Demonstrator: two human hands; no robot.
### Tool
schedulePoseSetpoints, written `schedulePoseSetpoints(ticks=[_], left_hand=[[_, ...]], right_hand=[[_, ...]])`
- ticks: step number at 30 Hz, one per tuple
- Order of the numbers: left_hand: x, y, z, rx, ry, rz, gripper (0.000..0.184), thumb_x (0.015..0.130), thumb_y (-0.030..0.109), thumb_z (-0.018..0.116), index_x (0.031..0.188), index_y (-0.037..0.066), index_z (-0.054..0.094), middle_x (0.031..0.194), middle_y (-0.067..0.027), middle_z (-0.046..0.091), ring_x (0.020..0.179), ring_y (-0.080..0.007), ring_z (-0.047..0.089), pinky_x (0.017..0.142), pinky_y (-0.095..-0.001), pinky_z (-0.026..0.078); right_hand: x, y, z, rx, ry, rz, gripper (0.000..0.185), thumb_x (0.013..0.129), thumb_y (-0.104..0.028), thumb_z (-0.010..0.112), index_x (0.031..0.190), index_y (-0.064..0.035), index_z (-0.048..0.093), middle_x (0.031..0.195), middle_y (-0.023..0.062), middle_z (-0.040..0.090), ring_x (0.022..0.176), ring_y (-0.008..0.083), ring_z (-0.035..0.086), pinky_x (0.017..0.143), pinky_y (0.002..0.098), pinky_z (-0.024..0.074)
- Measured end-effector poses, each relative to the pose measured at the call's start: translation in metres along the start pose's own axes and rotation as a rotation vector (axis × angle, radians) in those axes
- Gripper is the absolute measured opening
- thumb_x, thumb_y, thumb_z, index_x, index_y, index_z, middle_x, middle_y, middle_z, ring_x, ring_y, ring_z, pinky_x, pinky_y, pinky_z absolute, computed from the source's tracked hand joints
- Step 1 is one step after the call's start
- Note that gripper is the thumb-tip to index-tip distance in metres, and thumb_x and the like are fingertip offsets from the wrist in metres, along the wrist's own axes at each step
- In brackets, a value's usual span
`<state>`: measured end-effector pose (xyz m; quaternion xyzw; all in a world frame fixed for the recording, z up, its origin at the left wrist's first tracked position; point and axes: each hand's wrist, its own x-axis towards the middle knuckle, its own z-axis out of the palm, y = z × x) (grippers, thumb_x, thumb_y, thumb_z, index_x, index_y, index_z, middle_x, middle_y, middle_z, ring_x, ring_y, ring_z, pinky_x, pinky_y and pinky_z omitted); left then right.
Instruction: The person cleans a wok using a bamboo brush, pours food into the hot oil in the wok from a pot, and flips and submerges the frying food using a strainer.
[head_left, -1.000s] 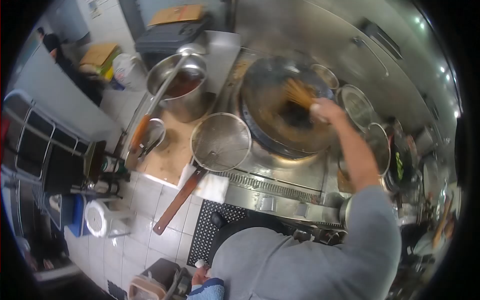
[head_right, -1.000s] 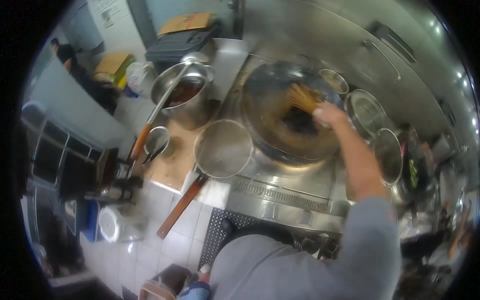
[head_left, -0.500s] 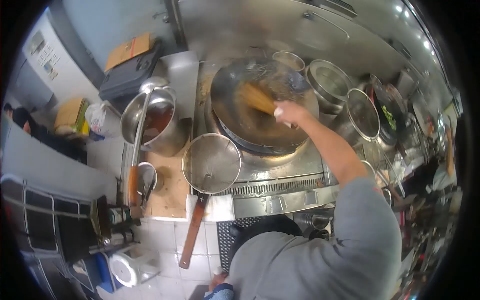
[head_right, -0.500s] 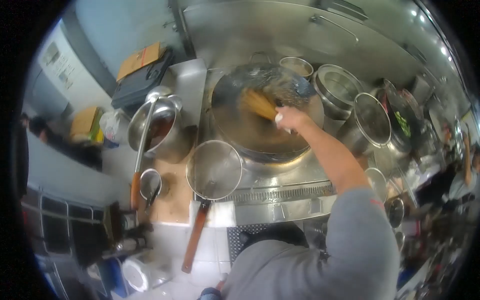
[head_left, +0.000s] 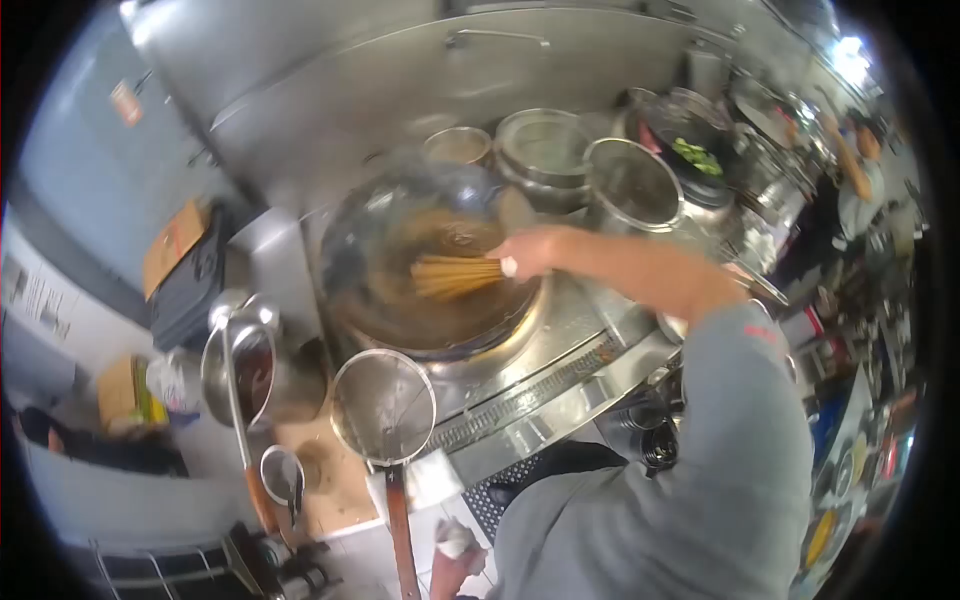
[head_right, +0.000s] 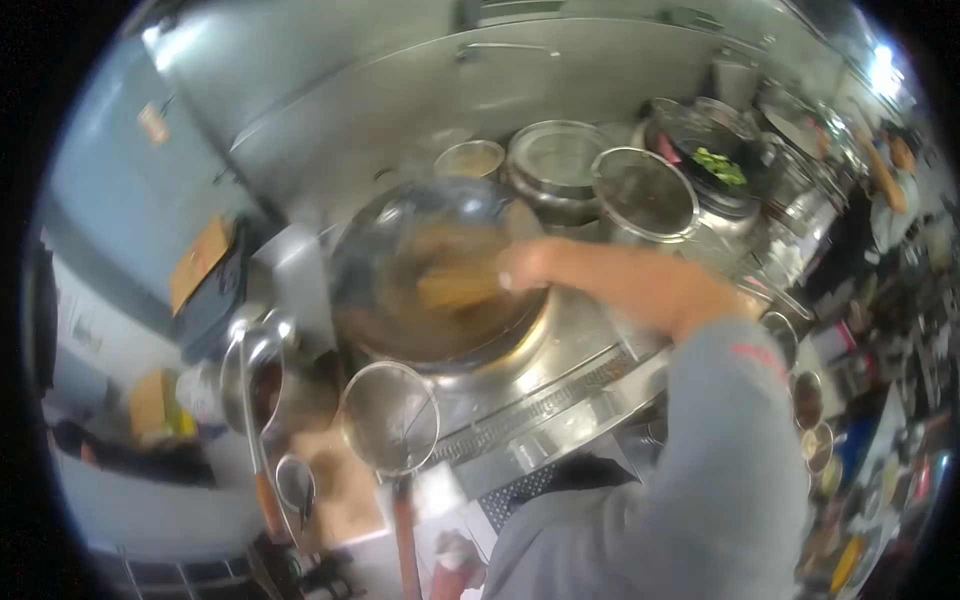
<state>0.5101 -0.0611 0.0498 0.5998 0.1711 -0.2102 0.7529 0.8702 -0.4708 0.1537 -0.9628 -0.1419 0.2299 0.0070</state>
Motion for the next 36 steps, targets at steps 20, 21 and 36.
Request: schedulePoseSetpoints(ticks=[20,21,36], left_hand=[[0.221,0.116,0.219,-0.47,-0.031,-0.165,0.028,0.09,0.03,0.057,0.112,0.014,0.052,0.106,-0.003,0.057,0.095,-0.0206,0.056,0.085,-0.0474,0.045],[0.229,0.109,0.219,-0.476,0.02,-0.132,0.023,0.088,0.025,0.057,0.107,0.012,0.054,0.1,-0.0036,0.059,0.089,-0.0201,0.058,0.079,-0.0442,0.048],[0.224,0.135,0.178,-0.428,0.018,-0.129,0.018,0.079,0.008,0.055,0.096,0.006,0.05,0.083,-0.0068,0.057,0.068,-0.0202,0.058,0.057,-0.038,0.049]], right_hand=[[-0.055,0.077,-0.08,-0.14,-0.124,-0.178,0.072,0.064,-0.019,0.072,0.132,-0.0296,0.052,0.104,0.0133,0.067,0.095,0.0298,0.065,0.085,0.0409,0.051],[-0.043,0.085,-0.079,-0.207,-0.075,-0.135,0.07,0.064,-0.02,0.072,0.132,-0.0282,0.053,0.104,0.0134,0.067,0.095,0.0296,0.065,0.085,0.0408,0.0511],[0.018,0.019,-0.04,0.008,0.056,0.002,0.074,0.07,-0.018,0.071,0.139,-0.0214,0.043,0.115,0.0151,0.064,0.104,0.0314,0.062,0.091,0.0388,0.0497]])
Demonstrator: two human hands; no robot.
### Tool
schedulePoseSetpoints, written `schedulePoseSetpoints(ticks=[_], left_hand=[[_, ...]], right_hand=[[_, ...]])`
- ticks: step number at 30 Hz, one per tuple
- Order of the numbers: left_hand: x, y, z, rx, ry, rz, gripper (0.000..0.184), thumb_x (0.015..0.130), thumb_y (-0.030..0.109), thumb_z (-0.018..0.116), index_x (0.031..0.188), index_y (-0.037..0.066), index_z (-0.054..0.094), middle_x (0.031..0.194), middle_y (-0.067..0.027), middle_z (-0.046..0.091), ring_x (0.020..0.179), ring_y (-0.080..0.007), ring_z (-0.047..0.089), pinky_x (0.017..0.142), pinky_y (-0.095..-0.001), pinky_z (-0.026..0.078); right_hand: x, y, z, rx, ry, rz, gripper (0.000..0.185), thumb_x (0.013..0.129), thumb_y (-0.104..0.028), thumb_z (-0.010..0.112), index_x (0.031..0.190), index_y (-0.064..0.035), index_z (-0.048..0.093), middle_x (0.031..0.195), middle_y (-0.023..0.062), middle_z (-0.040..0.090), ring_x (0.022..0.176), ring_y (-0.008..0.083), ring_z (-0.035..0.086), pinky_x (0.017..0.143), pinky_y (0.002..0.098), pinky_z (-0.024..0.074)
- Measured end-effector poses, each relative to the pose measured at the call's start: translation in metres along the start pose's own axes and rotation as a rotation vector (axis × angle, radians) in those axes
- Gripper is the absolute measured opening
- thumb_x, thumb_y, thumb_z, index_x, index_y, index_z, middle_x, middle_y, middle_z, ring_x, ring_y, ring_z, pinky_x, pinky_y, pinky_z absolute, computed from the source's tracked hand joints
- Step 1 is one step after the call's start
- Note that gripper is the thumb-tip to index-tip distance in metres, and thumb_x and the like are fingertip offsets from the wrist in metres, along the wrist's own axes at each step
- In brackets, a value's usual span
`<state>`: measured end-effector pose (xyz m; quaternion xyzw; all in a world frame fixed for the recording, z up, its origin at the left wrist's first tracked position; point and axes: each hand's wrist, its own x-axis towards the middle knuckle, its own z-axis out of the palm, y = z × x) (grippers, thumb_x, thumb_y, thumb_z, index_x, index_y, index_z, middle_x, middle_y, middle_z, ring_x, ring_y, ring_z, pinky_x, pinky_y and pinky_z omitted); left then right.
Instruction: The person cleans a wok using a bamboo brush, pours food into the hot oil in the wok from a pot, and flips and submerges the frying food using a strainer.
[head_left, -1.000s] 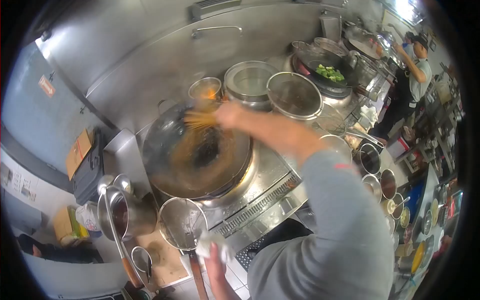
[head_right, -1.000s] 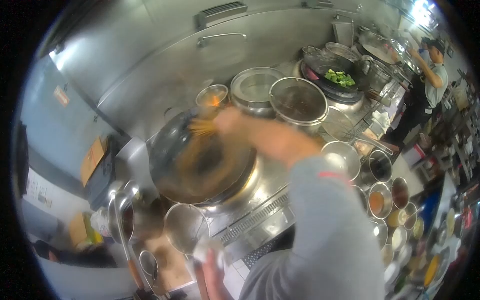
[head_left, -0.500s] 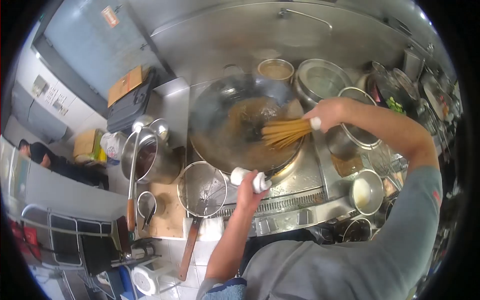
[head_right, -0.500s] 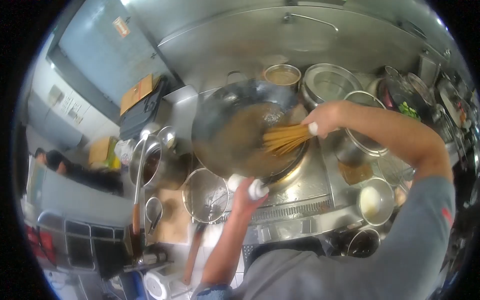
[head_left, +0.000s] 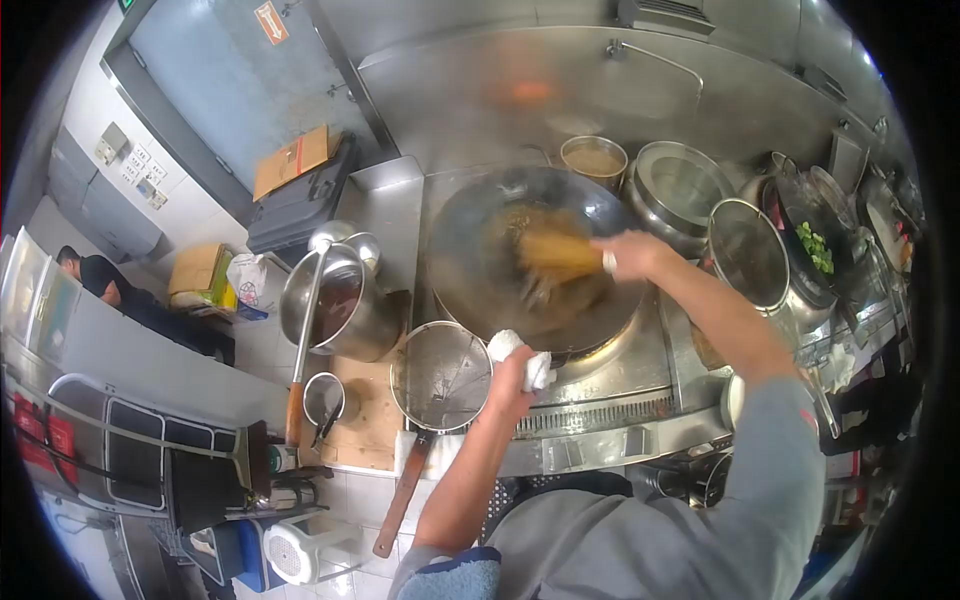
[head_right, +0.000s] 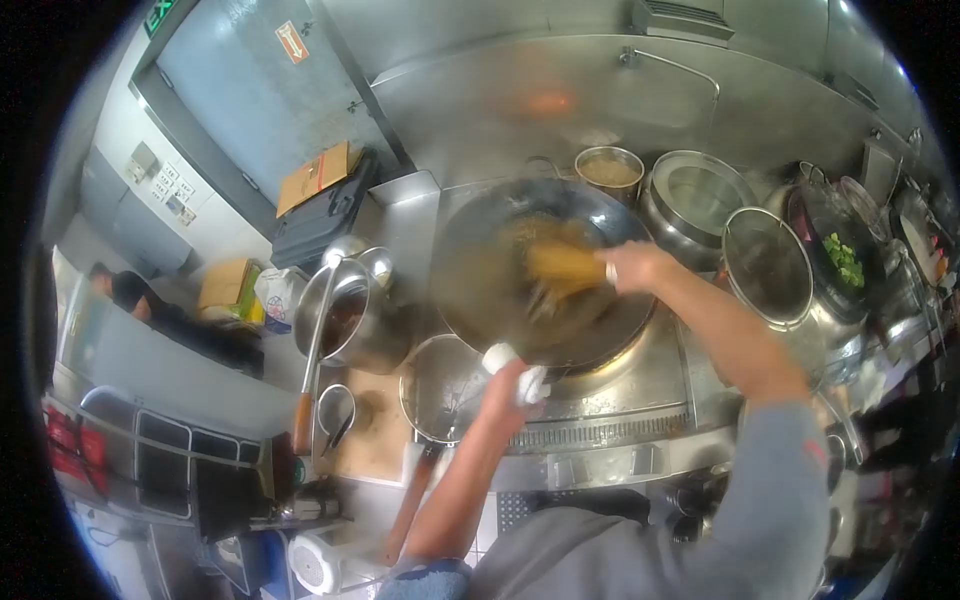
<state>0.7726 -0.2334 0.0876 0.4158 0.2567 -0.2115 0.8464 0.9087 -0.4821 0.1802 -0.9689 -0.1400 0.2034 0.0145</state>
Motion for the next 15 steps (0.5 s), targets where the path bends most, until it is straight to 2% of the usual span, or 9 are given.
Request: schedulePoseSetpoints(ticks=[1,3,5,7,9,10,11,13,15], left_hand=[[-0.005,0.008,0.002,0.028,-0.011,-0.037,0.018,0.079,0.009,0.056,0.096,0.006,0.05,0.083,-0.0068,0.057,0.069,-0.0202,0.059,0.057,-0.0384,0.05],[0.009,-0.004,-0.003,0.095,-0.045,-0.03,0.02,0.085,0.019,0.052,0.104,0.01,0.052,0.091,-0.0049,0.06,0.076,-0.0191,0.06,0.063,-0.0382,0.049],[0.022,-0.02,-0.008,0.066,-0.081,-0.029,0.021,0.086,0.019,0.053,0.104,0.01,0.052,0.092,-0.0053,0.06,0.076,-0.0196,0.06,0.064,-0.0387,0.049],[0.026,-0.018,-0.009,-0.023,-0.122,-0.014,0.019,0.08,0.011,0.057,0.097,0.006,0.051,0.084,-0.0079,0.057,0.071,-0.0217,0.059,0.061,-0.0398,0.052],[0.024,-0.015,-0.011,0.024,-0.113,-0.018,0.018,0.083,0.016,0.055,0.099,0.008,0.053,0.086,-0.0062,0.059,0.073,-0.0205,0.06,0.062,-0.0393,0.05],[0.021,-0.013,-0.012,0.053,-0.102,-0.018,0.019,0.086,0.02,0.053,0.103,0.01,0.053,0.089,-0.0046,0.061,0.076,-0.0191,0.06,0.062,-0.038,0.049],[0.021,-0.013,-0.01,0.075,-0.097,-0.015,0.021,0.089,0.024,0.051,0.107,0.013,0.054,0.092,-0.0031,0.063,0.079,-0.0177,0.061,0.062,-0.0366,0.048],[0.026,-0.019,-0.016,0.088,-0.141,-0.057,0.022,0.09,0.024,0.051,0.108,0.013,0.054,0.093,-0.003,0.063,0.079,-0.0185,0.061,0.063,-0.0373,0.048],[0.036,-0.02,-0.022,0.093,-0.2,-0.065,0.022,0.09,0.025,0.051,0.108,0.013,0.054,0.095,-0.0025,0.063,0.082,-0.0188,0.061,0.068,-0.0394,0.048]], right_hand=[[0.028,0.003,0.005,-0.006,0.199,0.084,0.072,0.071,-0.017,0.07,0.138,-0.0204,0.044,0.111,0.0143,0.066,0.1,0.0323,0.064,0.087,0.0389,0.0521],[0.068,-0.014,0.026,0.248,0.277,0.196,0.076,0.07,-0.018,0.07,0.14,-0.0236,0.041,0.113,0.016,0.065,0.105,0.0326,0.062,0.091,0.0408,0.0498],[0.075,-0.041,0.077,0.384,0.222,0.051,0.081,0.069,-0.021,0.072,0.143,-0.0218,0.038,0.118,0.0176,0.062,0.11,0.034,0.059,0.095,0.0411,0.047],[0.051,-0.054,0.071,0.395,0.098,-0.078,0.092,0.063,-0.021,0.073,0.146,-0.0167,0.032,0.122,0.0199,0.059,0.109,0.0327,0.059,0.095,0.0379,0.046],[0.077,-0.019,0.06,0.271,0.158,-0.16,0.092,0.064,-0.02,0.072,0.146,-0.0167,0.031,0.123,0.0187,0.059,0.11,0.0316,0.059,0.095,0.0375,0.0467],[0.094,-0.008,0.054,0.417,0.201,-0.102,0.091,0.065,-0.02,0.07,0.146,-0.0159,0.031,0.125,0.0177,0.058,0.11,0.0304,0.06,0.093,0.0353,0.048],[0.028,-0.074,-0.013,0.664,0.054,0.253,0.09,0.066,-0.019,0.07,0.146,-0.0135,0.03,0.121,0.0183,0.06,0.103,0.0299,0.063,0.087,0.0352,0.0515],[0.093,-0.069,0.085,0.549,0.345,0.032,0.091,0.066,-0.018,0.07,0.147,-0.0143,0.029,0.114,0.0188,0.063,0.094,0.0306,0.065,0.078,0.0377,0.0539],[0.053,-0.095,0.088,0.694,0.055,-0.072,0.094,0.067,-0.019,0.071,0.149,-0.0185,0.026,0.112,0.02,0.064,0.091,0.0277,0.064,0.079,0.0361,0.0518]])
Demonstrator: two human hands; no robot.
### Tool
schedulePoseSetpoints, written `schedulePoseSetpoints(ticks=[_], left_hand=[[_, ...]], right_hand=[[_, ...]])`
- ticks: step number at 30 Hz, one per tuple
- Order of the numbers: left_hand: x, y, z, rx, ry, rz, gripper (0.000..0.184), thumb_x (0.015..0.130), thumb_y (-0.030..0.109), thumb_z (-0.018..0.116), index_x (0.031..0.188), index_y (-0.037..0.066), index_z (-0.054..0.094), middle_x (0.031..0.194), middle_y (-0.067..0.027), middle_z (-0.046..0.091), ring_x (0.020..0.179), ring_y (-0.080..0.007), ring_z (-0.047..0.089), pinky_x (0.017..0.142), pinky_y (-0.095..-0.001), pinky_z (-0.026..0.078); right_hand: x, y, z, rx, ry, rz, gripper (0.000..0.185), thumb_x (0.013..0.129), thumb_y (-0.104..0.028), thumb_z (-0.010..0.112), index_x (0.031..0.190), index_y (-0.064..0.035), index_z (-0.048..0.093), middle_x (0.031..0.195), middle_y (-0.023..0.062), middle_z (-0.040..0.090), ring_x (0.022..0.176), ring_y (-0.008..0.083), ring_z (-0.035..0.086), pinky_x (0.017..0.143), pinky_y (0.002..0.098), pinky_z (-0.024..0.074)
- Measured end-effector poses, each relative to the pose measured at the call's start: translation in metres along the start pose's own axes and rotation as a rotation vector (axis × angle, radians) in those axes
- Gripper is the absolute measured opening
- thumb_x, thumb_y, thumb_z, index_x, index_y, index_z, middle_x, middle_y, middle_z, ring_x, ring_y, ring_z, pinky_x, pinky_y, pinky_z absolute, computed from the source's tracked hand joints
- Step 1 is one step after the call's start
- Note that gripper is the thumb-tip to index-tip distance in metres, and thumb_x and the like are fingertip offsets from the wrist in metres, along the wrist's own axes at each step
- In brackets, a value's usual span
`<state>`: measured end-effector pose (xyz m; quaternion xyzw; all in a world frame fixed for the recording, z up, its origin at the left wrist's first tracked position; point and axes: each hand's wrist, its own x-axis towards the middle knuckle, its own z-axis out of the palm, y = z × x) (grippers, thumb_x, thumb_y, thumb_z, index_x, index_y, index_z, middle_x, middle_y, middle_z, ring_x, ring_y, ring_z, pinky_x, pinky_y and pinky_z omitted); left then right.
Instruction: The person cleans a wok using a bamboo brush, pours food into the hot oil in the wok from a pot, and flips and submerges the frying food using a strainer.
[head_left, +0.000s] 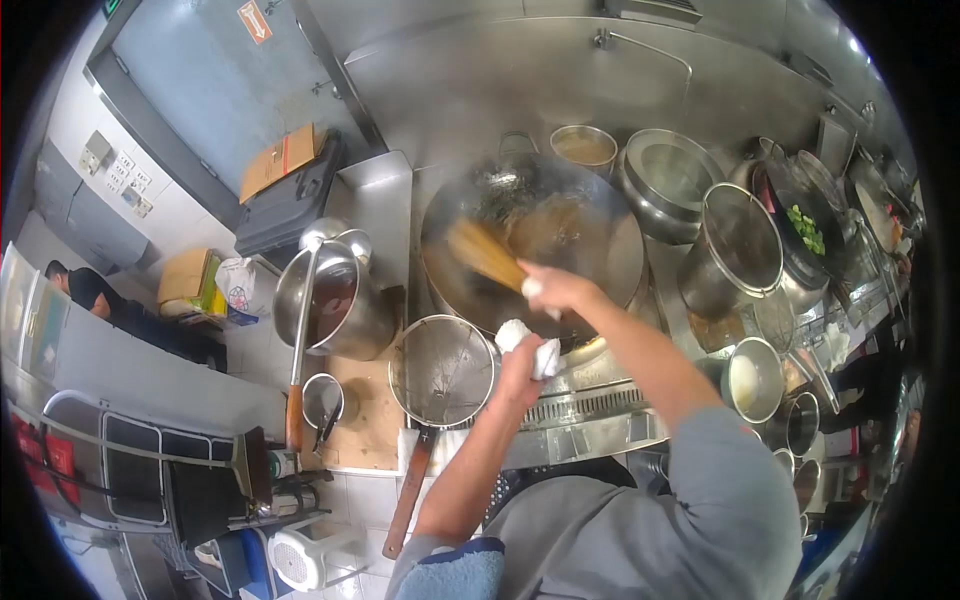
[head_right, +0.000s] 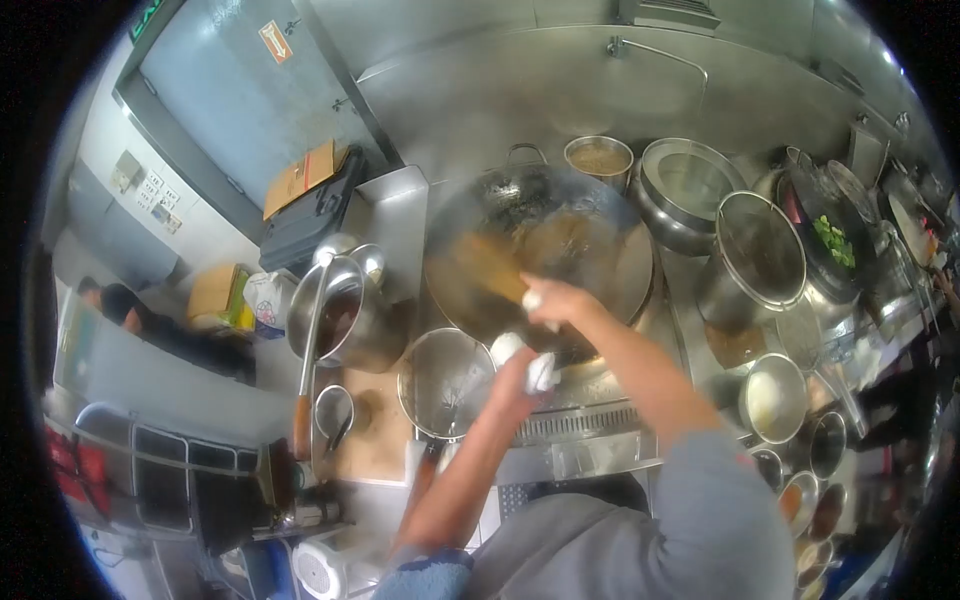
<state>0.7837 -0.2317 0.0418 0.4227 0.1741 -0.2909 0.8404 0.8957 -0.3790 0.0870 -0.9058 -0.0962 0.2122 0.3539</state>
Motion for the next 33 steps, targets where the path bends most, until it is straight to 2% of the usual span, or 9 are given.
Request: schedulePoseSetpoints(ticks=[6,10,13,16,18,20,22,28,33], left_hand=[[-0.028,0.012,0.021,-0.063,0.056,-0.055,0.024,0.089,0.026,0.053,0.111,0.016,0.054,0.105,-0.0009,0.061,0.096,-0.0185,0.057,0.087,-0.0459,0.041],[-0.032,0.011,0.029,-0.069,0.057,-0.017,0.026,0.088,0.027,0.055,0.111,0.015,0.054,0.106,-0.0021,0.06,0.099,-0.0188,0.055,0.09,-0.0449,0.041],[-0.036,0.016,0.034,-0.142,0.099,-0.003,0.016,0.083,0.013,0.055,0.098,0.007,0.054,0.088,-0.006,0.059,0.073,-0.0184,0.059,0.063,-0.0369,0.051],[-0.034,0.015,0.031,-0.142,0.075,0.012,0.018,0.084,0.013,0.055,0.1,0.006,0.053,0.087,-0.0055,0.058,0.073,-0.0185,0.059,0.062,-0.0365,0.051],[-0.023,0.006,0.017,-0.058,0.054,-0.026,0.025,0.087,0.027,0.054,0.11,0.015,0.055,0.103,-0.0026,0.061,0.091,-0.0189,0.057,0.081,-0.0439,0.043],[-0.018,0.003,0.014,-0.037,0.043,-0.025,0.025,0.087,0.028,0.053,0.109,0.016,0.054,0.101,-0.0028,0.061,0.089,-0.0185,0.056,0.079,-0.0437,0.042],[-0.022,0.011,0.021,-0.011,0.064,-0.024,0.024,0.088,0.028,0.053,0.109,0.016,0.054,0.1,-0.0021,0.061,0.09,-0.018,0.055,0.079,-0.044,0.04],[-0.041,0.017,0.031,-0.043,0.138,-0.027,0.022,0.087,0.027,0.055,0.107,0.018,0.054,0.104,0.0001,0.059,0.096,-0.0178,0.052,0.084,-0.0459,0.039],[-0.033,0.015,0.029,-0.043,0.157,-0.011,0.02,0.083,0.021,0.058,0.099,0.01,0.055,0.093,-0.0053,0.061,0.08,-0.0199,0.057,0.071,-0.0435,0.048]], right_hand=[[-0.044,0.02,-0.076,-0.479,-0.348,-0.224,0.093,0.066,-0.016,0.074,0.148,-0.0193,0.028,0.127,0.0198,0.055,0.102,0.0302,0.061,0.09,0.0367,0.0483],[0.021,-0.022,-0.046,-0.156,-0.03,0.058,0.093,0.065,-0.018,0.074,0.147,-0.012,0.029,0.134,0.0182,0.052,0.112,0.0304,0.057,0.096,0.0362,0.0465],[-0.005,-0.009,-0.01,-0.118,-0.091,-0.044,0.095,0.068,-0.016,0.073,0.149,-0.0135,0.023,0.129,0.0211,0.053,0.102,0.0311,0.061,0.092,0.0378,0.0479],[-0.019,0.046,-0.048,-0.3,-0.215,-0.423,0.096,0.066,-0.014,0.074,0.148,-0.0106,0.024,0.125,0.0201,0.056,0.102,0.0303,0.061,0.093,0.0368,0.0478],[-0.017,0.003,-0.079,-0.193,-0.378,-0.324,0.098,0.063,-0.013,0.076,0.148,-0.0096,0.027,0.122,0.0195,0.059,0.103,0.0298,0.061,0.09,0.0365,0.0492],[0.015,-0.02,-0.072,-0.106,0.012,0.087,0.092,0.068,-0.017,0.072,0.148,-0.0107,0.026,0.124,0.0205,0.057,0.102,0.0299,0.062,0.084,0.0378,0.0522],[0.035,-0.003,-0.027,0.045,0.129,0.081,0.091,0.069,-0.019,0.07,0.148,-0.0134,0.025,0.122,0.0212,0.058,0.102,0.0293,0.062,0.086,0.037,0.0511],[-0.022,0.063,-0.07,-0.393,-0.287,-0.44,0.087,0.068,-0.019,0.073,0.145,-0.0158,0.035,0.126,0.0179,0.058,0.108,0.0282,0.06,0.093,0.0363,0.0465],[0.027,-0.016,-0.051,-0.136,0.087,0.098,0.088,0.069,-0.014,0.07,0.147,-0.0135,0.03,0.12,0.0182,0.061,0.098,0.028,0.063,0.086,0.0376,0.0507]])
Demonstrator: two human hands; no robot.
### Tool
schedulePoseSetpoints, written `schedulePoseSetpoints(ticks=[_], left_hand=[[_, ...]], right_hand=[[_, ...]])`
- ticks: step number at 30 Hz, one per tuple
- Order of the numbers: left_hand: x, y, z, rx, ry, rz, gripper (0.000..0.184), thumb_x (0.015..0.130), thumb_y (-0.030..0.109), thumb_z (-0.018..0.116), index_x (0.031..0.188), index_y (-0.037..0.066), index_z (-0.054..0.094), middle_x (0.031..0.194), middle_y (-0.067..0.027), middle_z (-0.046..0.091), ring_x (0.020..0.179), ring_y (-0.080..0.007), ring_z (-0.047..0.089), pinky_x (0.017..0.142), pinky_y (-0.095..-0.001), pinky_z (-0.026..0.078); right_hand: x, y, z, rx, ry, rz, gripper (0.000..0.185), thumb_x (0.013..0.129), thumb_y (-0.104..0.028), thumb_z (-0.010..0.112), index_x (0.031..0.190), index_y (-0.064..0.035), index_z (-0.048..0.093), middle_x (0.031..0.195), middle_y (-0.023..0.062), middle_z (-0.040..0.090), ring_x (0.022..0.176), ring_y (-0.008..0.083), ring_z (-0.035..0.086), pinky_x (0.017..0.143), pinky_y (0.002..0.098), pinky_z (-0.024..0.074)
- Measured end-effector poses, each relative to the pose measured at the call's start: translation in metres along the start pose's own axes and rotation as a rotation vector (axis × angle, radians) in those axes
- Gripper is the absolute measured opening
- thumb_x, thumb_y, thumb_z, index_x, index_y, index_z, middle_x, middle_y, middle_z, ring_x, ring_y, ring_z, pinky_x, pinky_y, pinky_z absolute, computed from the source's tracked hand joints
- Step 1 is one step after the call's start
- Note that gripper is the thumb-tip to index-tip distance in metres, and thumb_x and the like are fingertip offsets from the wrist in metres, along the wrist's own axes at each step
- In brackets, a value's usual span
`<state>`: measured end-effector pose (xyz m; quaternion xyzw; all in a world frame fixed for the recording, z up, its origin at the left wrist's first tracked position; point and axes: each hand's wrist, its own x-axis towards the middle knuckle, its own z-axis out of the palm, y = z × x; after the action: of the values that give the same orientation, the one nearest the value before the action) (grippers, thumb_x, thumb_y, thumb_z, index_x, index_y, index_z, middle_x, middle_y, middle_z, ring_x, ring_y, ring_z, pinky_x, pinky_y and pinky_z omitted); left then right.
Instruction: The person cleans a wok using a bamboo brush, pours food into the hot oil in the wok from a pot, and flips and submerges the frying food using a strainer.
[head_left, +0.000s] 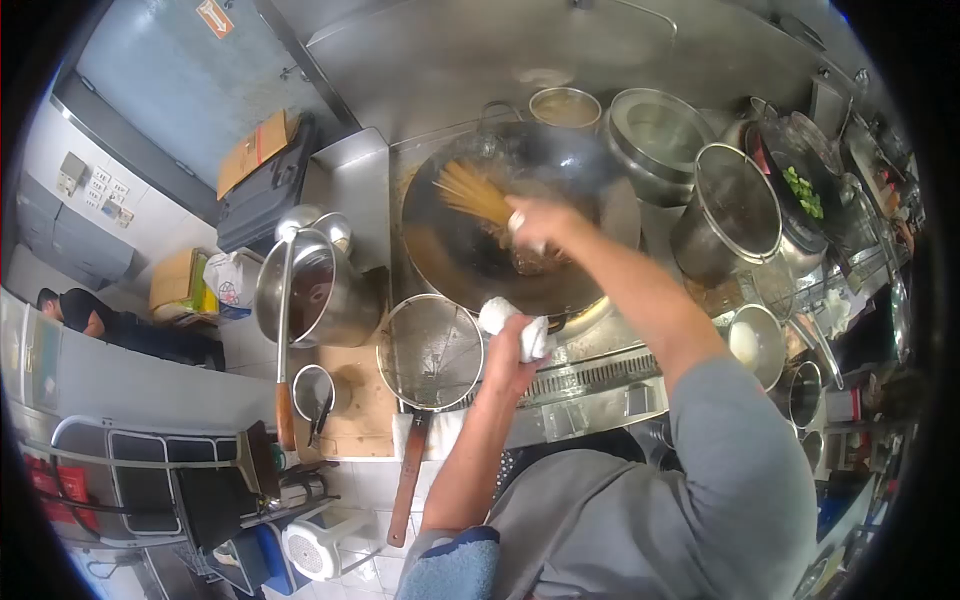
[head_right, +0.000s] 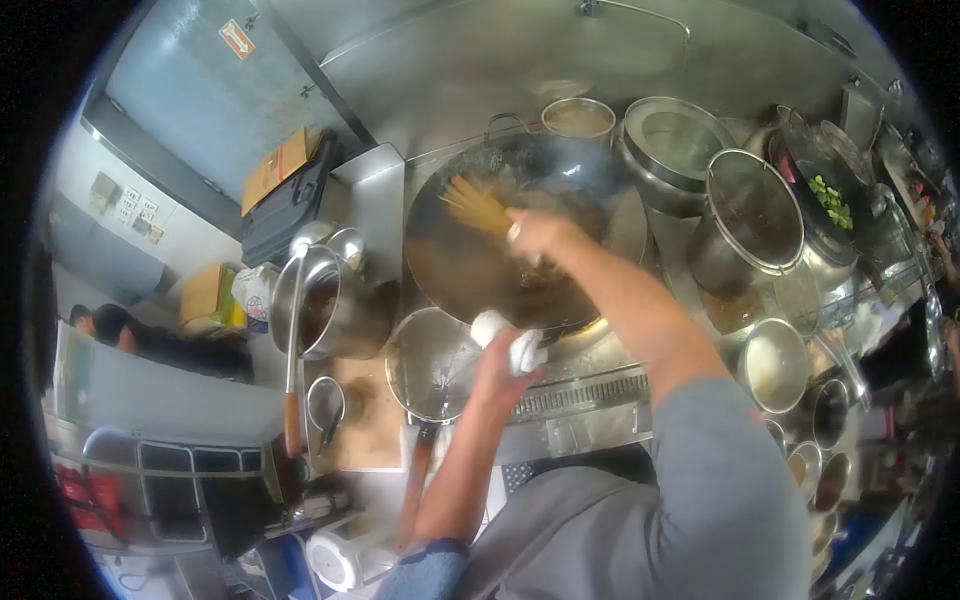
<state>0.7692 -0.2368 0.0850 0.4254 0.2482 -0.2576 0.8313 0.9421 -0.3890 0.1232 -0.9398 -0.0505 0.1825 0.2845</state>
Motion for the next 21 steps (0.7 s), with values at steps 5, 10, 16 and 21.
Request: schedulePoseSetpoints(ticks=[5,10,16,21], left_hand=[[-0.015,0.008,0.011,0.01,0.068,-0.011,0.019,0.083,0.021,0.058,0.098,0.011,0.056,0.092,-0.0039,0.06,0.082,-0.0198,0.058,0.072,-0.0443,0.048],[-0.006,0.002,0.003,-0.053,0.041,-0.028,0.018,0.083,0.018,0.056,0.098,0.009,0.055,0.089,-0.0045,0.06,0.081,-0.0199,0.059,0.069,-0.043,0.049],[0.009,-0.022,0.001,-0.045,-0.074,0.041,0.026,0.083,0.024,0.059,0.105,0.013,0.055,0.096,-0.0025,0.061,0.089,-0.0195,0.057,0.083,-0.0457,0.043],[0.016,-0.019,-0.001,-0.115,-0.097,0.051,0.023,0.084,0.018,0.058,0.104,0.009,0.055,0.095,-0.0051,0.061,0.086,-0.0188,0.059,0.075,-0.0418,0.048]], right_hand=[[-0.096,0.055,-0.026,-0.251,-0.471,-0.238,0.092,0.07,-0.012,0.072,0.149,-0.0212,0.026,0.13,0.016,0.055,0.115,0.0261,0.055,0.1,0.0354,0.0422],[-0.064,0.096,-0.122,-0.914,-0.182,0.018,0.082,0.066,-0.017,0.072,0.141,-0.0211,0.04,0.108,0.0149,0.066,0.097,0.03,0.064,0.084,0.0389,0.0514],[-0.029,0.056,-0.015,-0.293,-0.122,0.035,0.087,0.068,-0.023,0.071,0.145,-0.0226,0.032,0.128,0.0174,0.056,0.114,0.0308,0.056,0.097,0.0386,0.0449],[-0.061,0.091,-0.096,-0.673,-0.345,-0.12,0.088,0.066,-0.017,0.073,0.145,-0.023,0.035,0.117,0.0135,0.064,0.101,0.0251,0.063,0.09,0.0363,0.0494]])
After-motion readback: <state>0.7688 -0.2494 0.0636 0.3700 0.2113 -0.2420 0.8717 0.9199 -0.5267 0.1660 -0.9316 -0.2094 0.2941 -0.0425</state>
